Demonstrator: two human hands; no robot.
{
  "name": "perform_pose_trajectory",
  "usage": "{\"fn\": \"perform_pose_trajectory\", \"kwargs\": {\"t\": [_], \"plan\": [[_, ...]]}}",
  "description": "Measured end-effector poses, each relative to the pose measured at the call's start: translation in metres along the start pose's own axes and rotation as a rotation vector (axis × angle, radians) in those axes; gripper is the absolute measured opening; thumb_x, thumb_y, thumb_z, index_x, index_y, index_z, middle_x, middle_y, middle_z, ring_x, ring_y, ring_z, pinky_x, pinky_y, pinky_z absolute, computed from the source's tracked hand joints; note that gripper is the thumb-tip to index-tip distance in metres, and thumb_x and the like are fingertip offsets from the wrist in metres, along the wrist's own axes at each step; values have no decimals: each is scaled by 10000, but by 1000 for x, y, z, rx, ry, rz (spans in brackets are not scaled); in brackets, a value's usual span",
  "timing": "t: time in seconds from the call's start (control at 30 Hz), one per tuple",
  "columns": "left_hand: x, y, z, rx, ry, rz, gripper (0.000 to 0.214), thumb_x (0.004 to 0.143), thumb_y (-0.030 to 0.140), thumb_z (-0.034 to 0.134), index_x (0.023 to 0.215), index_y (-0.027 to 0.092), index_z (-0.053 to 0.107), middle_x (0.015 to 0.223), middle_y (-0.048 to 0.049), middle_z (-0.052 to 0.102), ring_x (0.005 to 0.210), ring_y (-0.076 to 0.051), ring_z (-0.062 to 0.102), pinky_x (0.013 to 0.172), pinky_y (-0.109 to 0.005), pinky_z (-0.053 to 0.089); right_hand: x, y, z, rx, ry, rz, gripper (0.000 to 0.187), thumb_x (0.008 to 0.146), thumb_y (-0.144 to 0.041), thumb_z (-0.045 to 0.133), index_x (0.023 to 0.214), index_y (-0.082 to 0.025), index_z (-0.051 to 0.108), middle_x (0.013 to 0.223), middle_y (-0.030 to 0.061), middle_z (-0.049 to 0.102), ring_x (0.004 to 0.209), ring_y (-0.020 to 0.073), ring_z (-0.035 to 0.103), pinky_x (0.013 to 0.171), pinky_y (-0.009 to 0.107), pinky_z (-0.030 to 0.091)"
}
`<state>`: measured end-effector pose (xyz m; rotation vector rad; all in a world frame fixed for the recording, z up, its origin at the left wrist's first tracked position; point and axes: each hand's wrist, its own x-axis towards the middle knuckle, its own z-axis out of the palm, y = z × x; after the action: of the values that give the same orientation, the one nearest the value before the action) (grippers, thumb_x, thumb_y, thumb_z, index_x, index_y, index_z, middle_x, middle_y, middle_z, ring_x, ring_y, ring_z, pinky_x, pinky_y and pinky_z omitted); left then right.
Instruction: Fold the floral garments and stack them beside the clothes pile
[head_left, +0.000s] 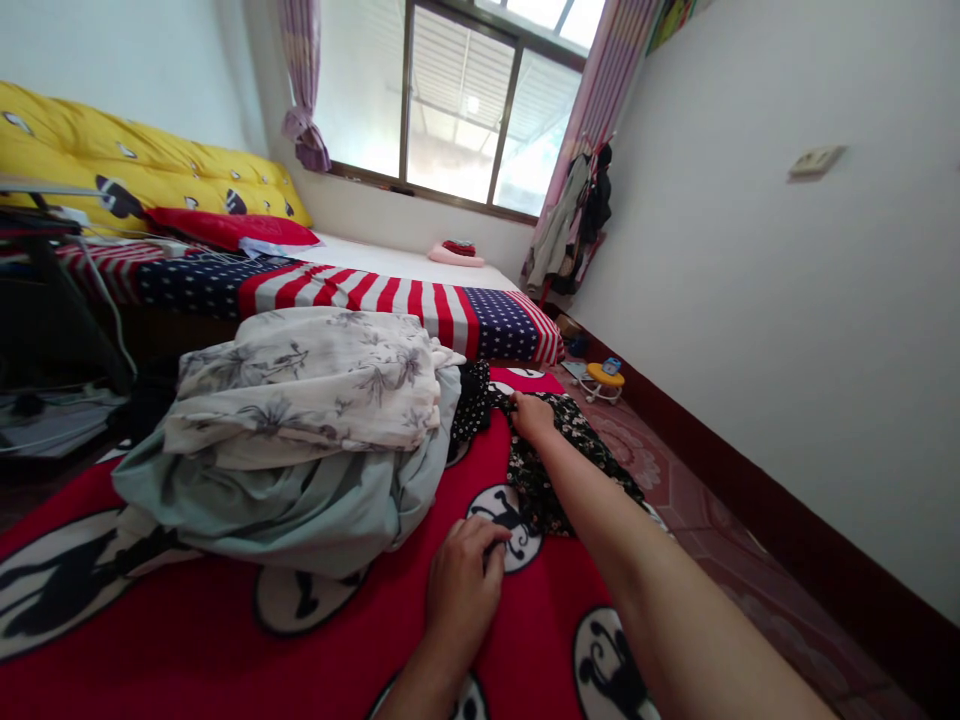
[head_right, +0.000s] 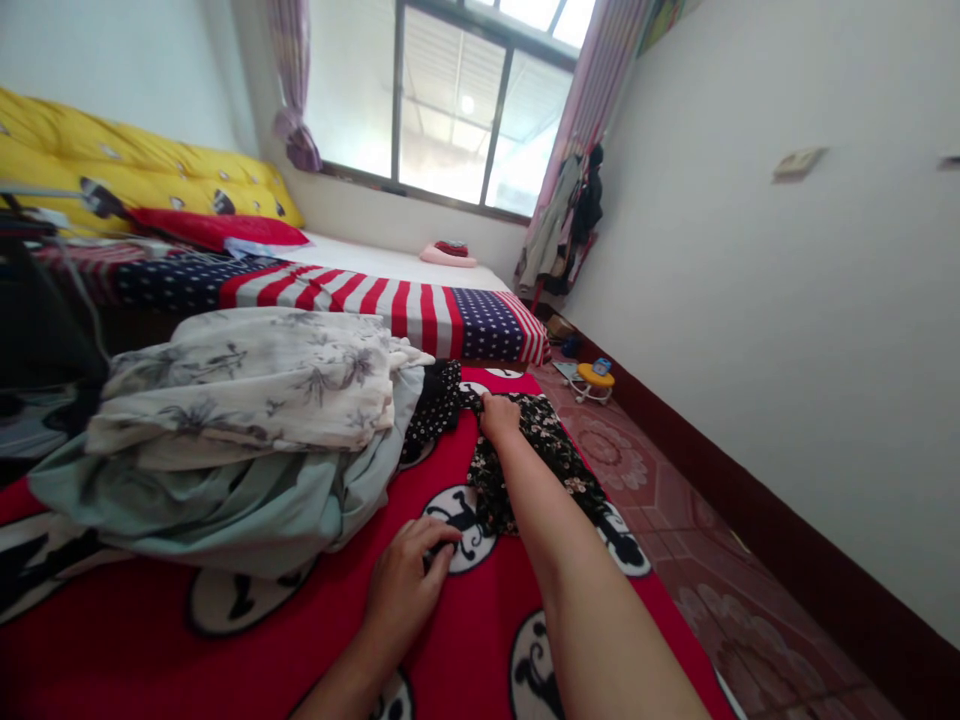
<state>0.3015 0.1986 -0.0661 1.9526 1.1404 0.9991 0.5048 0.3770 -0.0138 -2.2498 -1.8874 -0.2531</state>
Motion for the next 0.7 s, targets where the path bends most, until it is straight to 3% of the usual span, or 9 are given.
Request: {"fn": "perform_pose_trajectory", "kwargs": {"t": [0.17, 0.27, 0.37, 0.5, 0.6, 0.7], "plan": [[1, -2, 2, 7, -2, -9, 246, 823, 92, 529, 893, 252, 702, 959, -31, 690, 960, -218, 592, 836, -336, 453, 7, -7, 7, 63, 63, 64, 248, 870, -207, 523, 1023, -204, 717, 1099, 144, 688, 1027, 268, 651, 884, 357, 456], [1, -3, 3, 10, 3, -7, 249, 828, 97, 527, 902, 255, 704, 960, -32, 691, 961, -220, 592, 833, -338, 454, 13, -10, 13, 140, 114, 92, 330, 900, -195, 445, 1123, -179, 687, 1085, 139, 701, 1024, 250, 653, 896, 354, 467], [1, -2, 2, 7, 0, -6, 247, 829, 87, 528, 900, 249, 701, 959, -27, 691, 957, -218, 589, 840, -340, 450, 17, -12, 18, 228, 112, 50, 365, 896, -208, 458, 1212, -185, 638, 1091, 79, 717, 1005, 194, 660, 906, 302, 476], [1, 0, 1, 12, -9, -14, 237, 829, 89, 538, 896, 246, 702, 960, -23, 690, 961, -220, 583, 844, -342, 447, 8, -4, 18, 286, 101, 28, 403, 933, -256, 418, 1298, -191, 577, 1235, 66, 665, 1115, 164, 612, 980, 277, 435], [1, 1, 0, 19, -1, -9, 236, 828, 84, 534, 892, 239, 699, 959, -26, 690, 965, -218, 584, 845, -342, 444, -9, 12, 17, 269, 88, 94, 482, 990, -346, 288, 1414, -188, 454, 1436, 104, 500, 1325, 199, 444, 1099, 381, 320], [1, 1, -1, 20, -7, 8, 227, 830, 90, 530, 889, 235, 694, 952, -29, 689, 953, -215, 590, 835, -341, 445, -23, 29, 19, 235, -14, 164, 568, 956, -503, 367, 1445, -219, 417, 1539, 135, 338, 1429, 304, 266, 1115, 570, 206]]}}
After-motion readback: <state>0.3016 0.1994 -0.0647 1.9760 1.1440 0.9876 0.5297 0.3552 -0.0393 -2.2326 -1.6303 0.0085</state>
